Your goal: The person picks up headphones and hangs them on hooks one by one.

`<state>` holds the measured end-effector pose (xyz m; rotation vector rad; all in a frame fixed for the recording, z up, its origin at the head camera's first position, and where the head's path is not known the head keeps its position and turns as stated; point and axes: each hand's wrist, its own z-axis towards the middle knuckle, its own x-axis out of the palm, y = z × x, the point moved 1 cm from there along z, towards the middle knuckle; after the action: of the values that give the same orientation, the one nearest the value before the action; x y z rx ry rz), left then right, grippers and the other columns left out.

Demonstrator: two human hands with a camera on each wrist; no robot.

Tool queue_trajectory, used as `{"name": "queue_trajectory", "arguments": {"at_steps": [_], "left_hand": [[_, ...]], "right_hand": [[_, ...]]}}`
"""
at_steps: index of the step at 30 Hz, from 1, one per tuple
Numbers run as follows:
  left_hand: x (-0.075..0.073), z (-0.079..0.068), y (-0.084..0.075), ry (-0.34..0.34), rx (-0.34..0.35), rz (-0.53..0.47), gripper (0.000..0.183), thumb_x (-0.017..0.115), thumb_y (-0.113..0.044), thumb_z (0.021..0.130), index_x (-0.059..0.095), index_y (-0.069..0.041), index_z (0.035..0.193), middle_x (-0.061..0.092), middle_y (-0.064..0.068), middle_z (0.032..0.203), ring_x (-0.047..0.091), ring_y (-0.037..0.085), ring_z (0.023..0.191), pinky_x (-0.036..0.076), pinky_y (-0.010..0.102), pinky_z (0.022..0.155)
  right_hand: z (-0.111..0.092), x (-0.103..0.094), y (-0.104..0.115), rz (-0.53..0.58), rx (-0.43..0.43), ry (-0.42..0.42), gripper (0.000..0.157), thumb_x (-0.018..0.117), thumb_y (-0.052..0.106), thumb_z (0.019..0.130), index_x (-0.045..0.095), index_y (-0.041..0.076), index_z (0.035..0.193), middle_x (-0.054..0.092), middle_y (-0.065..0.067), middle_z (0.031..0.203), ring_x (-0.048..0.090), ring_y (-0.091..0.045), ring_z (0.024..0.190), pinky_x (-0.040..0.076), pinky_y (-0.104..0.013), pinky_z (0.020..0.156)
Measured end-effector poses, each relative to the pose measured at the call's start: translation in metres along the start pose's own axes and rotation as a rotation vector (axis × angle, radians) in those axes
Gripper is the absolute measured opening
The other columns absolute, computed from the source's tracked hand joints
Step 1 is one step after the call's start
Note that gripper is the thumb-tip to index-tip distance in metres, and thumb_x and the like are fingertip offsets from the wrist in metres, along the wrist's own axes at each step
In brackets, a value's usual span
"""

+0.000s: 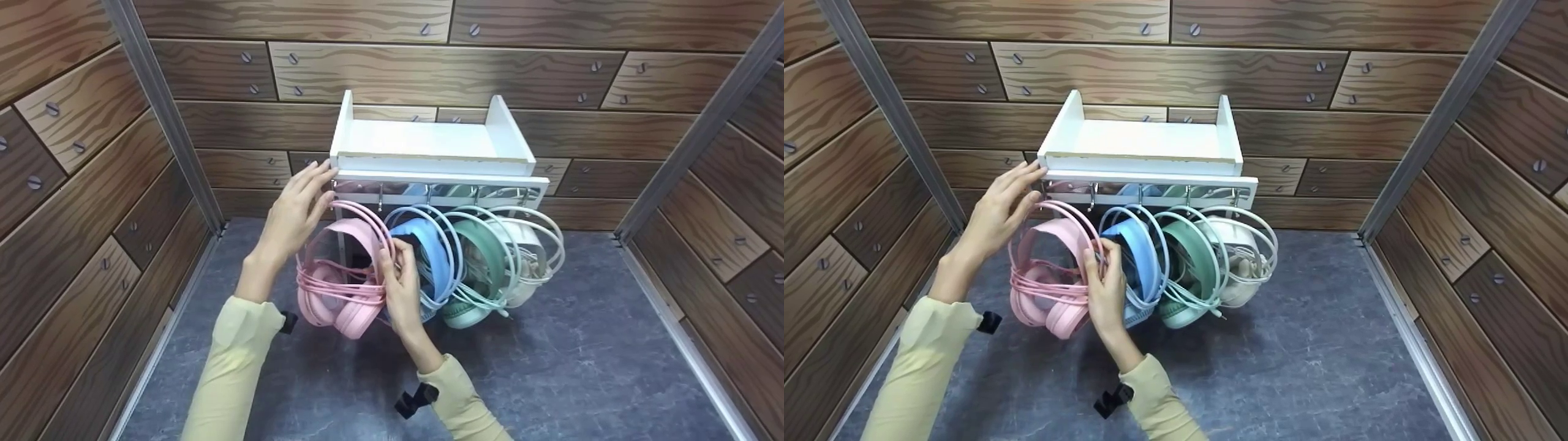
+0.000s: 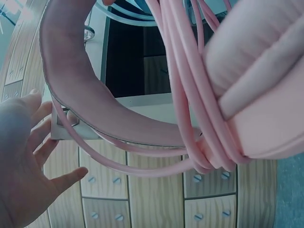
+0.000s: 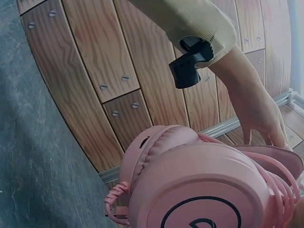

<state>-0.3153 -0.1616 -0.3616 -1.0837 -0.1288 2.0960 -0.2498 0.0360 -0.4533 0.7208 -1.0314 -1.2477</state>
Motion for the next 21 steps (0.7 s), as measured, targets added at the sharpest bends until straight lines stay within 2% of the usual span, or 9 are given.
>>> {"name": "queue_trajectory", "arguments": {"at_steps": [2,5,8,10,12,15,21], "left_hand": [[0.001,0.000,0.000,-0.007,0.004,-0.001,0.042,0.055,-0.027,0.105,0.056,-0.014,0.145,0.047,0.004,0.156,0.035,0.024,0.149,0.026,0.040,0.123],[0.002,-0.001,-0.001,-0.020,0.013,-0.005,0.043,0.057,-0.026,0.104,0.057,-0.013,0.145,0.048,0.005,0.155,0.036,0.026,0.148,0.025,0.039,0.123],[0.003,-0.001,-0.001,-0.026,0.011,-0.005,0.043,0.058,-0.025,0.103,0.056,-0.012,0.145,0.047,0.005,0.156,0.036,0.027,0.148,0.025,0.040,0.123],[0.003,-0.001,-0.001,-0.025,0.007,-0.002,0.044,0.060,-0.024,0.103,0.056,-0.013,0.145,0.047,0.005,0.156,0.035,0.026,0.148,0.026,0.040,0.123],[0.004,-0.001,-0.001,-0.018,-0.003,0.002,0.046,0.061,-0.025,0.102,0.055,-0.014,0.146,0.046,0.004,0.156,0.034,0.025,0.149,0.027,0.041,0.123],[0.005,-0.002,-0.001,-0.016,-0.010,0.000,0.047,0.062,-0.024,0.101,0.055,-0.014,0.146,0.046,0.004,0.157,0.034,0.025,0.149,0.028,0.043,0.122],[0.005,-0.003,-0.002,-0.027,0.001,0.002,0.049,0.065,-0.021,0.100,0.054,-0.013,0.147,0.046,0.004,0.157,0.034,0.025,0.149,0.028,0.043,0.122]], "right_hand": [[-0.001,0.000,-0.001,-0.005,0.004,0.008,0.028,0.051,0.011,0.106,0.049,-0.004,0.129,0.063,-0.017,0.112,0.068,-0.038,0.085,0.061,-0.039,0.076],[-0.002,-0.001,-0.005,-0.029,0.010,0.014,0.027,0.051,0.011,0.106,0.049,-0.003,0.129,0.063,-0.017,0.114,0.068,-0.031,0.088,0.060,-0.035,0.077],[-0.005,-0.001,-0.009,-0.078,0.006,0.016,0.026,0.053,0.010,0.105,0.050,-0.002,0.128,0.063,-0.015,0.117,0.064,-0.019,0.096,0.055,-0.028,0.083],[-0.006,-0.001,-0.011,-0.117,0.000,0.019,0.026,0.054,0.009,0.104,0.050,-0.002,0.127,0.062,-0.013,0.114,0.059,-0.015,0.094,0.050,-0.023,0.081],[-0.008,-0.001,-0.013,-0.149,-0.001,0.026,0.026,0.054,0.010,0.104,0.050,-0.002,0.127,0.061,-0.012,0.109,0.056,-0.015,0.088,0.046,-0.022,0.076],[-0.009,-0.001,-0.015,-0.166,0.012,0.047,0.026,0.055,0.011,0.104,0.050,-0.002,0.126,0.061,-0.013,0.107,0.056,-0.017,0.083,0.045,-0.022,0.071],[-0.008,0.001,-0.019,-0.219,0.036,0.109,0.024,0.061,0.007,0.100,0.052,-0.003,0.120,0.060,-0.020,0.114,0.064,-0.026,0.098,0.053,-0.025,0.078]]}}
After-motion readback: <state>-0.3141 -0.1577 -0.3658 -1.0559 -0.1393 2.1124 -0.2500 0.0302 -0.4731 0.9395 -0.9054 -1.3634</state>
